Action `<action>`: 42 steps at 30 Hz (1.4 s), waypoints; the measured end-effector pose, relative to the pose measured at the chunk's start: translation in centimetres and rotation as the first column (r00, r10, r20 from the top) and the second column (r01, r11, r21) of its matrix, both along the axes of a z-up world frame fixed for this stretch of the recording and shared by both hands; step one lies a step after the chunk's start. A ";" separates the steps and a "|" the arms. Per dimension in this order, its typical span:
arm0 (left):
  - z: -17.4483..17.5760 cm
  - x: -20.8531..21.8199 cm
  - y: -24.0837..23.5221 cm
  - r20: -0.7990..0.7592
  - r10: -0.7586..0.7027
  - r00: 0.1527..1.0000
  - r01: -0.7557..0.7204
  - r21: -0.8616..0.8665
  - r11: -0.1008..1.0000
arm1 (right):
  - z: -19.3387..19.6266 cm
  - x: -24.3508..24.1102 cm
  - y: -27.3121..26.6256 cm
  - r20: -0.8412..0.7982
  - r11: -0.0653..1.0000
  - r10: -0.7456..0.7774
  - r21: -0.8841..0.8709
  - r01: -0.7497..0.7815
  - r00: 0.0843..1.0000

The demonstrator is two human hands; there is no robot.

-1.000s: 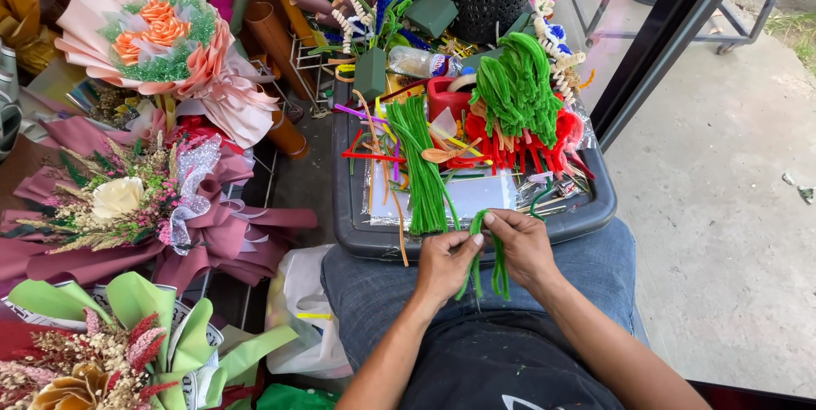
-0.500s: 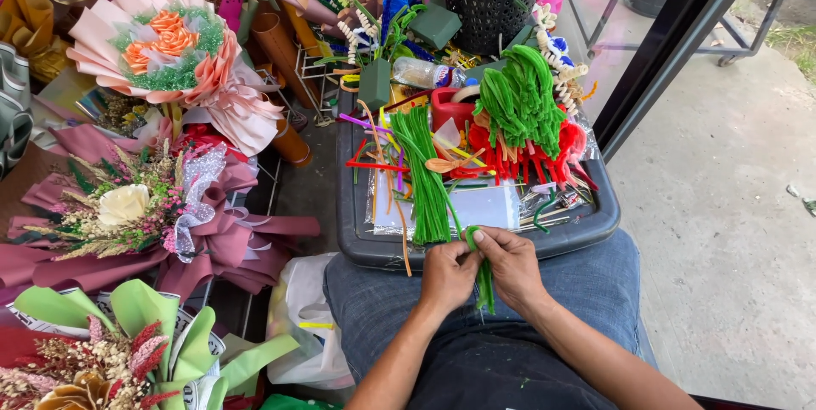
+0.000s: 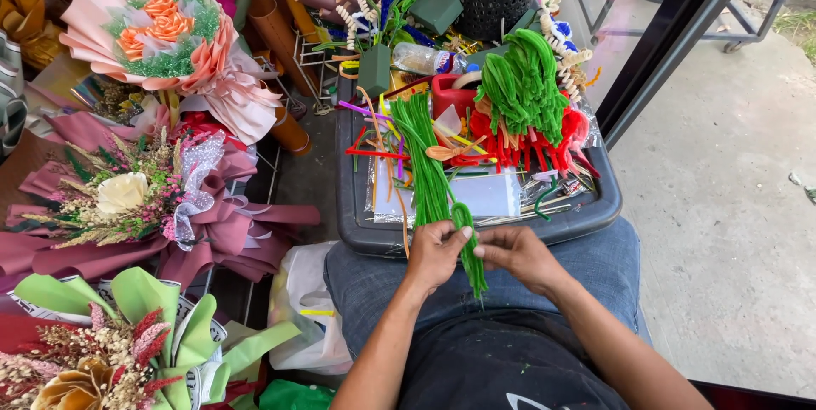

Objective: The person sits with a tray on their lap and handles green pipe cleaners, picking them up, separating them, and arranging them. The person also picks up a small green block from the tray and places it back down.

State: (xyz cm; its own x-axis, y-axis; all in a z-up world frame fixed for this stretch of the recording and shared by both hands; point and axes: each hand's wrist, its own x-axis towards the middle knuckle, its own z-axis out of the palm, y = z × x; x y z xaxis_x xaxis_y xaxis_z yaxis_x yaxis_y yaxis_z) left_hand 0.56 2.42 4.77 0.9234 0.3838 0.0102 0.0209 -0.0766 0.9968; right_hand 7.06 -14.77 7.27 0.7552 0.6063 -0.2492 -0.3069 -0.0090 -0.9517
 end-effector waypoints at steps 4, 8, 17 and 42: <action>2.8 -0.3 -0.9 0.007 0.029 1.000 -0.029 -0.033 0.999 | -3.3 0.0 0.2 0.030 0.998 0.048 -0.042 -0.047 0.998; -3.2 1.0 0.8 -0.017 0.056 0.998 -0.057 -0.014 0.998 | -4.1 0.5 -0.1 0.162 0.989 0.058 -0.143 -0.035 0.985; 0.8 -0.4 -0.1 -0.095 0.057 0.994 -0.076 -0.214 0.974 | 1.1 -0.3 -0.5 0.305 0.971 0.106 -0.236 -0.033 0.947; 0.3 1.2 -4.7 -0.062 0.396 0.916 -0.399 -0.211 0.892 | -6.6 -0.6 2.1 0.425 0.983 0.075 -0.181 0.004 0.902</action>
State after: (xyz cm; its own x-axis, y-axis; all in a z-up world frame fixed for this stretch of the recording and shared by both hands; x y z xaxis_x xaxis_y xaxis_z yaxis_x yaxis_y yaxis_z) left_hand 1.73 -2.27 5.11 0.6926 0.7099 -0.1283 0.0213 0.1577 0.9873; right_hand 6.50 -12.68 0.65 0.7911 0.6117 -0.0102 0.1337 -0.1892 -0.9728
